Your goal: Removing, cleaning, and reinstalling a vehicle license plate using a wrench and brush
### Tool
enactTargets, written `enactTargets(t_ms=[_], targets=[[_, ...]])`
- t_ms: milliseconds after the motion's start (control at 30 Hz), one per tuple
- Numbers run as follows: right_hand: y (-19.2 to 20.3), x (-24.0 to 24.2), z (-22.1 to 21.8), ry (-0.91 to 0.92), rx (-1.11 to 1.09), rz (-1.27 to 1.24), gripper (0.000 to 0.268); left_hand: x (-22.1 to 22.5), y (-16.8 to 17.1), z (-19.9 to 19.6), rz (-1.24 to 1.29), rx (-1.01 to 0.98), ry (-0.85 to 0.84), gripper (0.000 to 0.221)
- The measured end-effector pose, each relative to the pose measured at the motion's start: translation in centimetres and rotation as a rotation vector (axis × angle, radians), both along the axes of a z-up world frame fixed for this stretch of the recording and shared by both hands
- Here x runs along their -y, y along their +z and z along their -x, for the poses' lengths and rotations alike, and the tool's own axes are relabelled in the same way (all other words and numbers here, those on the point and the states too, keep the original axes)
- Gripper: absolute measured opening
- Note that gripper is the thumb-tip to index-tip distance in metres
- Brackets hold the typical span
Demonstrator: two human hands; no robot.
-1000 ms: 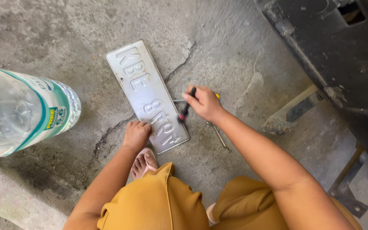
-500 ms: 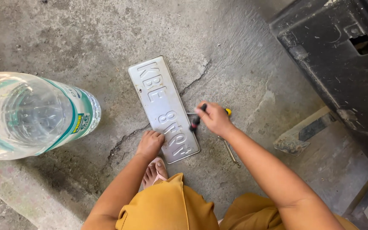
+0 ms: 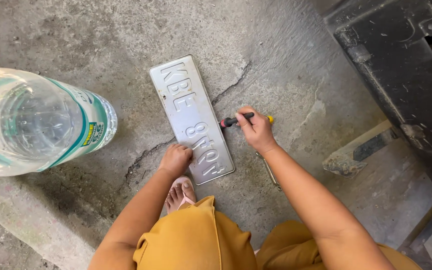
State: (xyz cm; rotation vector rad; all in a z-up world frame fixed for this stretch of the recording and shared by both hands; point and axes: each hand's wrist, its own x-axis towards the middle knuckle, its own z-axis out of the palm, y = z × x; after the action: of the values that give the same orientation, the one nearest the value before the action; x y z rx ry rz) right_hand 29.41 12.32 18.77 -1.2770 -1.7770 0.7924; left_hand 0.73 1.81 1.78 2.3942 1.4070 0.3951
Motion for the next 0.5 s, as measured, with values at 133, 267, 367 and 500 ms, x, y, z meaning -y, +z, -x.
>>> enactTargets(t_ms=[133, 267, 367, 500], targets=[[0.8, 1.1, -0.5, -0.018, 0.055, -0.011, 0.011, -0.2, -1.4, 0.2, 0.092, -0.028, -0.005, 0.018], [0.2, 1.0, 0.5, 0.057, 0.022, 0.196, 0.012, 0.0, -2.1, 0.1, 0.134, -0.081, -0.014, 0.021], [0.7, 0.0, 2.1, 0.067, 0.022, 0.190, 0.010, -0.1, -2.6, 0.3, 0.136, -0.096, -0.012, 0.022], [5.2, -0.8, 3.3, 0.044, -0.075, -0.033, 0.015, 0.0, -2.8, 0.1, 0.155, -0.088, -0.011, 0.019]])
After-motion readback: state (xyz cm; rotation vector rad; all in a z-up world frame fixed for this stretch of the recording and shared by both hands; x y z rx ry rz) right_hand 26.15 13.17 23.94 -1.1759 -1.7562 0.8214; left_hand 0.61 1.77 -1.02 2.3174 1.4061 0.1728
